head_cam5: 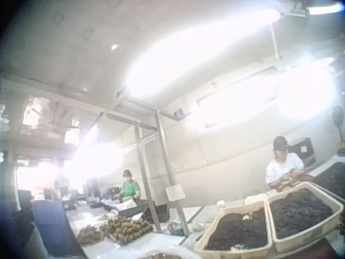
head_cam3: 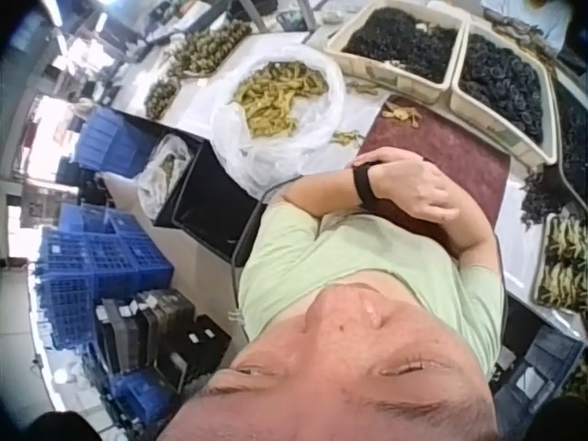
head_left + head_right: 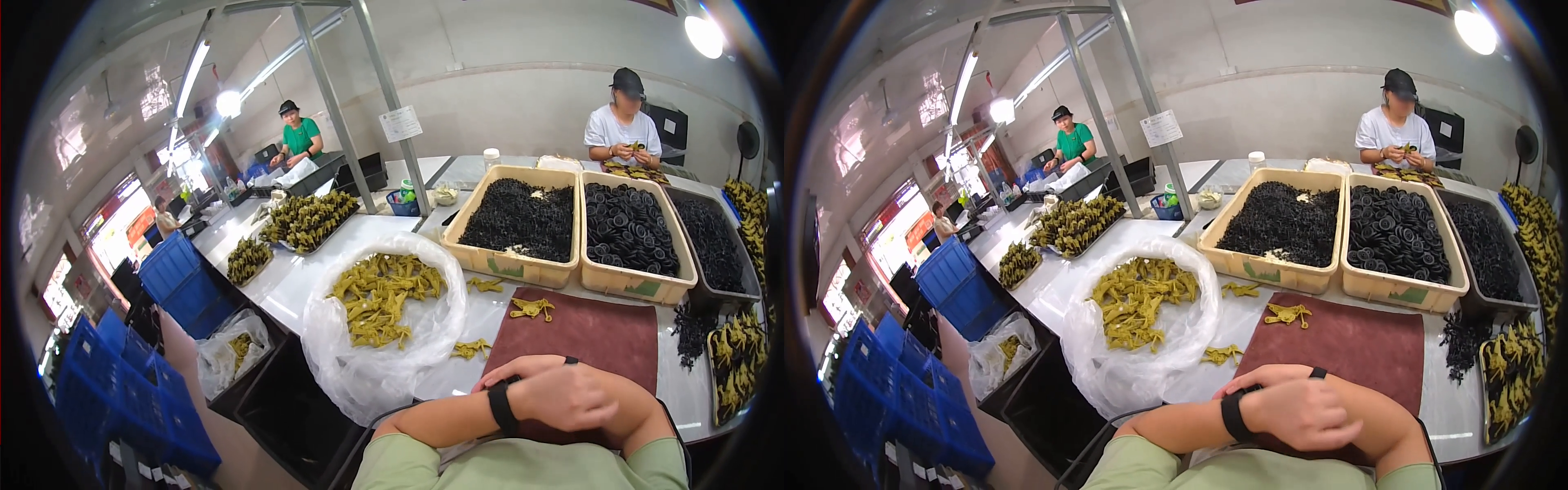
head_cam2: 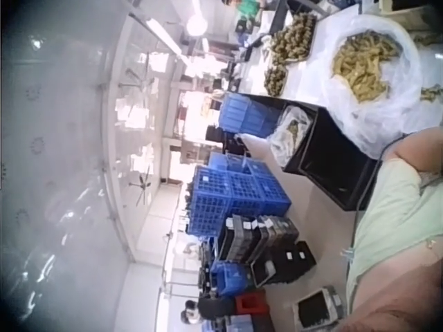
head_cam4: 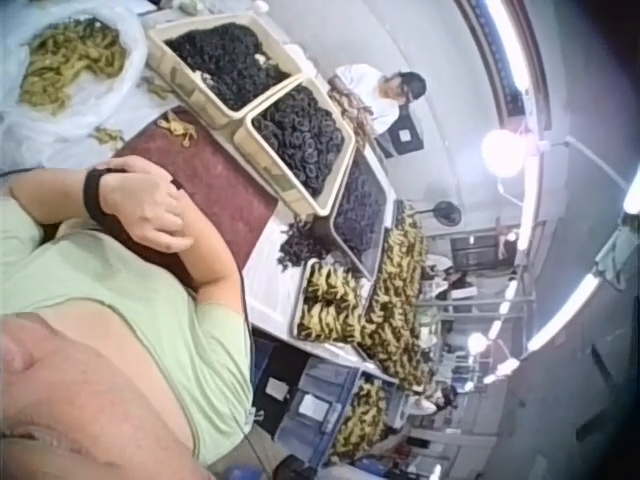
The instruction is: Inspecting and arranging small yellow plastic motorcycle components at a manufacturing workbench.
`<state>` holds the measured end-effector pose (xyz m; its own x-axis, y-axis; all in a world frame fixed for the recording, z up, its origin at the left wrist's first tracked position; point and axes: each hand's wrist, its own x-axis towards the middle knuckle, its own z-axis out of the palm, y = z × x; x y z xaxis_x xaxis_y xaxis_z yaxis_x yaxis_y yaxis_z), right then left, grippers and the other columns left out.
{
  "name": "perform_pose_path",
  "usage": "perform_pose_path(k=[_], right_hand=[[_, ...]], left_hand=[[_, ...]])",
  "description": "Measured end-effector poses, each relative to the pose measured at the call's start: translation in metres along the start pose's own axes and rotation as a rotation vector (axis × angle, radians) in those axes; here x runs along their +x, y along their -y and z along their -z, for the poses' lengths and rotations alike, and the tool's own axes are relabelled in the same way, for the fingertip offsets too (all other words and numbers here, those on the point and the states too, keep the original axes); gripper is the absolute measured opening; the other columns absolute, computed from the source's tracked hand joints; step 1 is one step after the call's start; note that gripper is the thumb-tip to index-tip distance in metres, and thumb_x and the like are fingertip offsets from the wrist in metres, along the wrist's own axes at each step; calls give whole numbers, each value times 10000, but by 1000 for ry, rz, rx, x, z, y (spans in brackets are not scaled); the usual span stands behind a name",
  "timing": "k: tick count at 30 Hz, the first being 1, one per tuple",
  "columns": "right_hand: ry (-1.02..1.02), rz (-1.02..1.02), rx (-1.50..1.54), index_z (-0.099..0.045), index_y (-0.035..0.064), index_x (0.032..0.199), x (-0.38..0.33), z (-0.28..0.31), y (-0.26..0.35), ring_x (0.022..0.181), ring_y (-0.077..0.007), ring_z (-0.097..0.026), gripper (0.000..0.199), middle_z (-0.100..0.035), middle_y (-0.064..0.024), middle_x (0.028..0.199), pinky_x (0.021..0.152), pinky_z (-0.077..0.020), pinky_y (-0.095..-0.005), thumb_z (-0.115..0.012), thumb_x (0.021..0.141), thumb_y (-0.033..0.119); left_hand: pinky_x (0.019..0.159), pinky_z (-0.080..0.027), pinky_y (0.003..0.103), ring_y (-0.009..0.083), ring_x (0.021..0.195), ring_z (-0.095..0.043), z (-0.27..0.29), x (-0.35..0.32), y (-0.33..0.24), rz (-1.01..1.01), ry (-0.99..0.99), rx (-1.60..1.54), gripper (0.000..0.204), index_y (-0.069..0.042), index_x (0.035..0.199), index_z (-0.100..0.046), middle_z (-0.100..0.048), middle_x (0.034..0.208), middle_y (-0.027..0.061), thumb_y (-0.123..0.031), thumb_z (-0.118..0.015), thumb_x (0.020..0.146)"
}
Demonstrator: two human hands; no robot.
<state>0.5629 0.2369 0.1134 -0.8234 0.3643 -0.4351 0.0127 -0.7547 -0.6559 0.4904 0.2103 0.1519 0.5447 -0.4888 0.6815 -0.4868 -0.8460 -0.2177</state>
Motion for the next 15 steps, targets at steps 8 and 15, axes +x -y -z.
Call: perform_pose_path(k=[8, 15], right_hand=[[-20, 197, 77, -455, 73, 1351, -18, -15, 4, 1141, -108, -523, 488, -554, -31, 1273, 1024, -408, -276, -255, 1030, 381], [-299, 155, -310, -509, 15, 1314, -26, -31, 12, 1078, -114, -539, 375, -575, -67, 1240, 887, -481, -276, -501, 966, 155]], left_hand=[[482, -386, 280, 141, 539, -498, 26, -8, 0, -75, -34, 185, 260, -2, 969, -603, -475, 625, -7, -150, -586, 756], [467, -375, 334, 200, 514, -512, -18, -10, -22, -7, 15, -163, 210, -1, 933, -582, -489, 590, 26, -134, -592, 770]])
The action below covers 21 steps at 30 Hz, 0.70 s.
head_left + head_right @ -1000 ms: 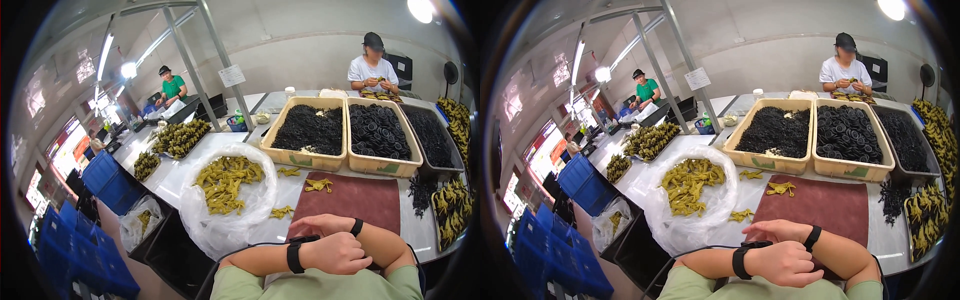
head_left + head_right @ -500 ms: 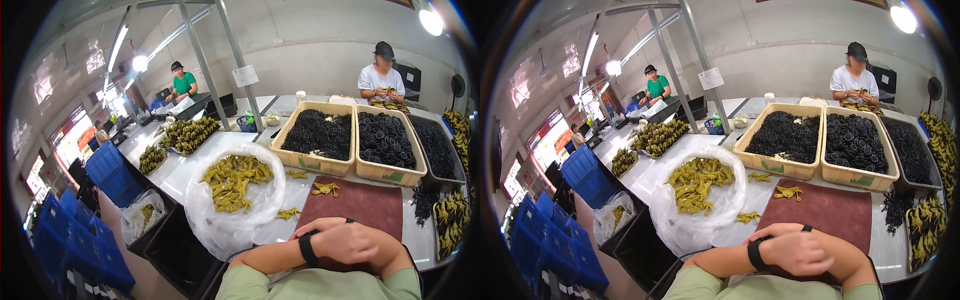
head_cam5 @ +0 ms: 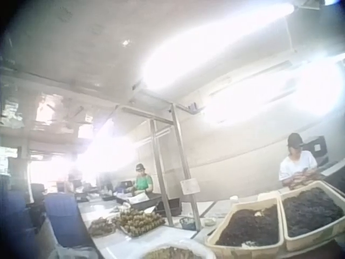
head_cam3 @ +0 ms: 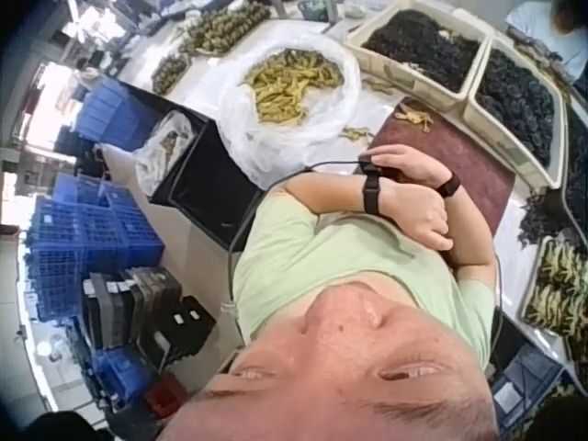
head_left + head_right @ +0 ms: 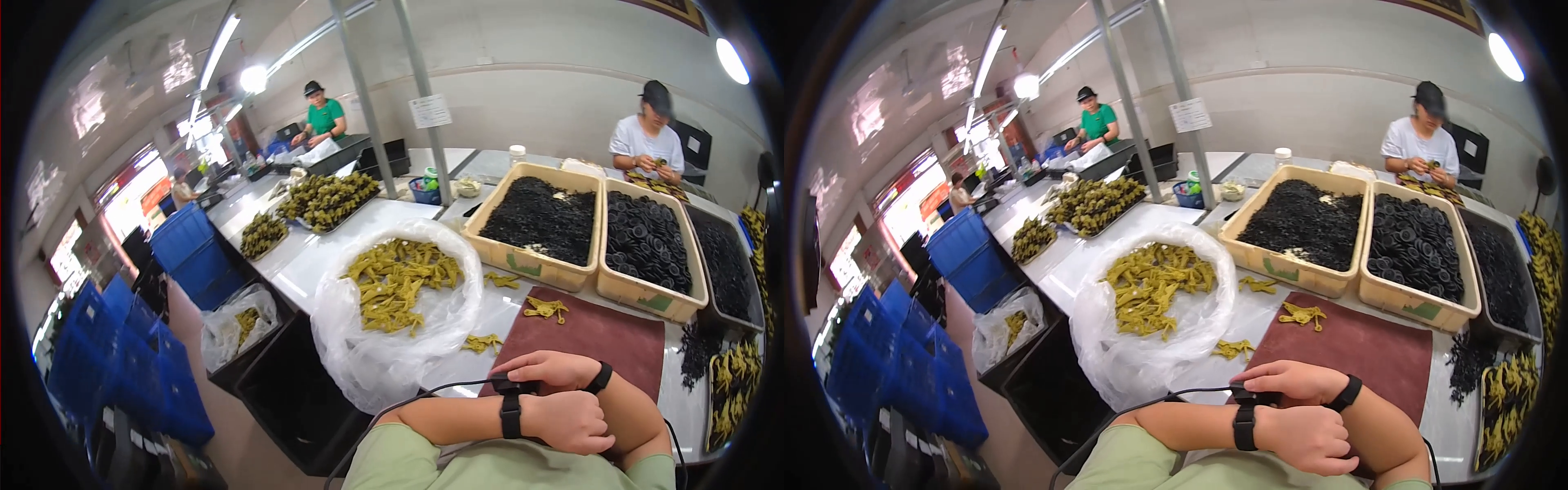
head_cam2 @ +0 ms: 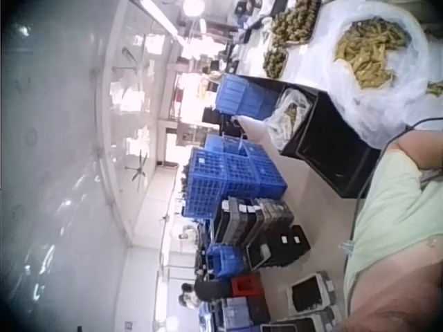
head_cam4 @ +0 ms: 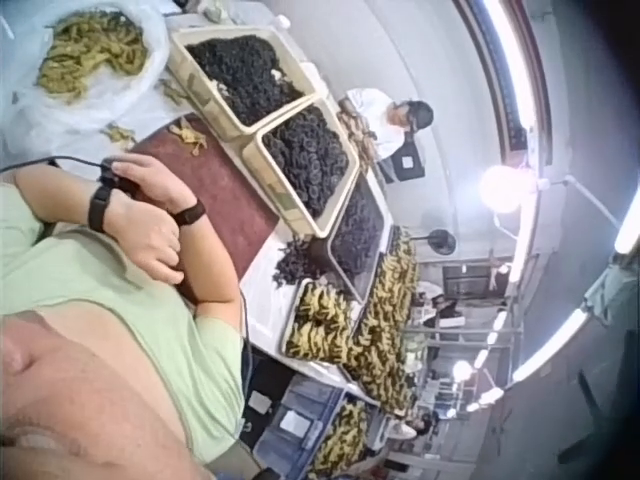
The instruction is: Inspecting and arranging small yellow plastic motorcycle components at a manufacturing workbench.
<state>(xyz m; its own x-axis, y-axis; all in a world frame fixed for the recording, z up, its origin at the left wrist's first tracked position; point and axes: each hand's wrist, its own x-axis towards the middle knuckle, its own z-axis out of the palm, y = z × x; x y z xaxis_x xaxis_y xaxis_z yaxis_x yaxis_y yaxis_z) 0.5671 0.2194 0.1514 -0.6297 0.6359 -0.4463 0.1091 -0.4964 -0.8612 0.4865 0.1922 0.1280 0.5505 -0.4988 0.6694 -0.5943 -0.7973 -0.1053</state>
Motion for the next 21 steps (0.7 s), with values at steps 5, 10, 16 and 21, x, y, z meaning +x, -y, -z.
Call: perform_pose_path(k=[5, 10, 16, 21], right_hand=[[-23, 21, -40, -519, 11, 1303, 3, 6, -2, 1048, -113, -553, 373, -586, -65, 1216, 887, -478, -279, -502, 964, 167], [46, 39, 264, -594, 28, 1193, 16, 5, -15, 959, -120, -585, 305, -621, -55, 1093, 849, -491, -280, -578, 932, 184], [74, 371, 8, -606, 27, 1124, 25, 27, -54, 950, -138, -590, 266, -624, -54, 1041, 855, -488, -297, -615, 905, 177], [-97, 610, -188, -601, 26, 1078, 23, 8, -52, 950, -156, -593, 253, -624, -49, 1002, 853, -486, -311, -649, 879, 174]], left_hand=[[447, -397, 339, 257, 501, -533, 0, 2, 0, 265, -252, -273, 190, -57, 869, -568, -503, 560, 64, -33, -651, 700], [502, -449, 348, 281, 545, -566, 29, 9, 5, 373, -270, -369, 160, -86, 868, -600, -550, 600, 72, -5, -628, 733], [474, -434, 353, 239, 492, -548, 55, 7, 36, 367, -458, 86, 305, -95, 983, -643, -547, 595, 49, -54, -674, 682], [483, -391, 208, 38, 517, -465, 77, -2, 33, 746, -851, 54, 260, -45, 952, -642, -500, 587, -15, 83, -480, 793]])
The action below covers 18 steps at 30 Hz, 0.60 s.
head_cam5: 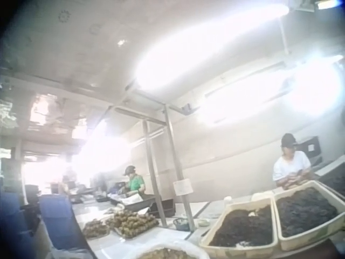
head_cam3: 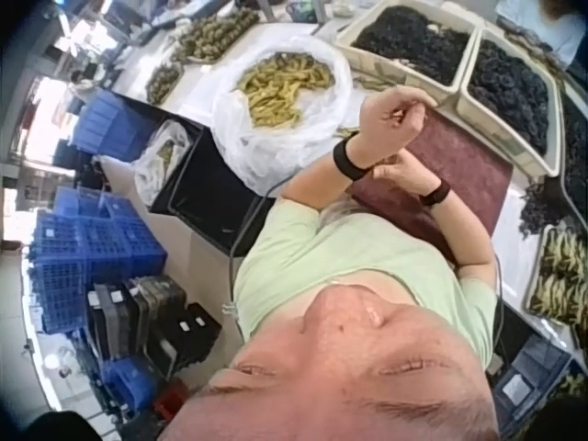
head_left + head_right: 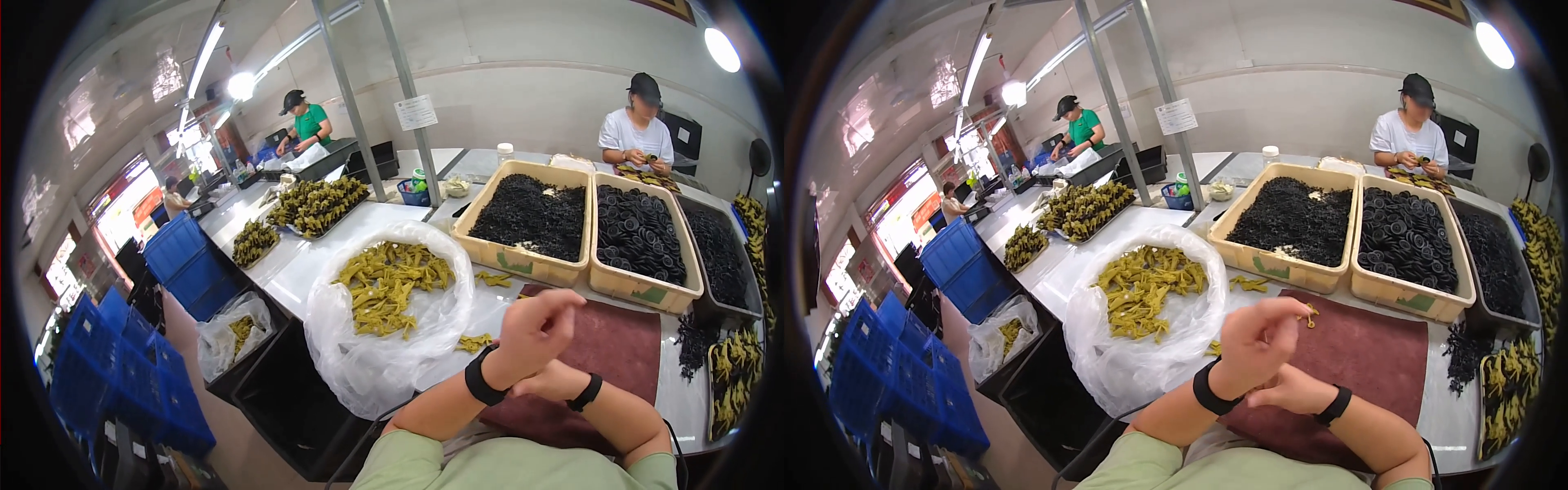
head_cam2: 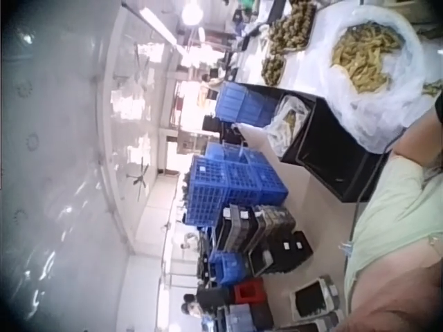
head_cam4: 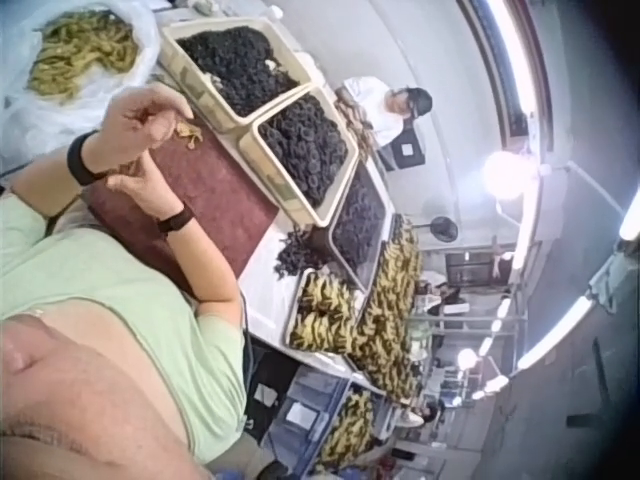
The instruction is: Inspecting and arranging small yellow plastic motorcycle components at a manufacturing workbench.
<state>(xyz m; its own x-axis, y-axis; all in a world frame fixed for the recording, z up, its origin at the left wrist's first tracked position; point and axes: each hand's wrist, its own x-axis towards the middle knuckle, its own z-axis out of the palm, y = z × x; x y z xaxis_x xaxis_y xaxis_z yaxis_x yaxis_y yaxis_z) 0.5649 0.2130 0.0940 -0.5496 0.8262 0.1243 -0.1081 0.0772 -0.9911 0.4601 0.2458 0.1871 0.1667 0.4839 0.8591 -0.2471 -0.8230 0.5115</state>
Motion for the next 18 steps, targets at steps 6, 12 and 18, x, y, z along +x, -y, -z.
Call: perform_pose_path(k=[6, 12, 18], right_hand=[[-149, 67, -141, -543, 14, 1145, 7, -1, -14, 990, -176, -585, 314, -604, -56, 1056, 844, -493, -336, -638, 882, 156], [-164, 60, -170, -534, 13, 1147, -5, 2, -13, 1004, -182, -583, 292, -595, -62, 1074, 847, -501, -354, -615, 889, 123], [-120, 50, -161, -525, 13, 1149, -1, 2, -23, 1018, -188, -582, 272, -586, -68, 1091, 849, -509, -371, -591, 896, 89]], left_hand=[[501, -401, 208, 54, 540, -517, -8, -25, -3, 206, 234, -392, 195, -31, 947, -629, -607, 681, 17, 53, -524, 805], [533, -434, 228, 107, 548, -596, -17, -18, -32, 129, 669, -561, 139, -50, 924, -620, -648, 728, 18, 4, -562, 810], [474, -412, 259, 120, 471, -543, -14, -23, -15, 474, 685, -664, 157, -47, 937, -604, -591, 639, 17, 0, -568, 792]])
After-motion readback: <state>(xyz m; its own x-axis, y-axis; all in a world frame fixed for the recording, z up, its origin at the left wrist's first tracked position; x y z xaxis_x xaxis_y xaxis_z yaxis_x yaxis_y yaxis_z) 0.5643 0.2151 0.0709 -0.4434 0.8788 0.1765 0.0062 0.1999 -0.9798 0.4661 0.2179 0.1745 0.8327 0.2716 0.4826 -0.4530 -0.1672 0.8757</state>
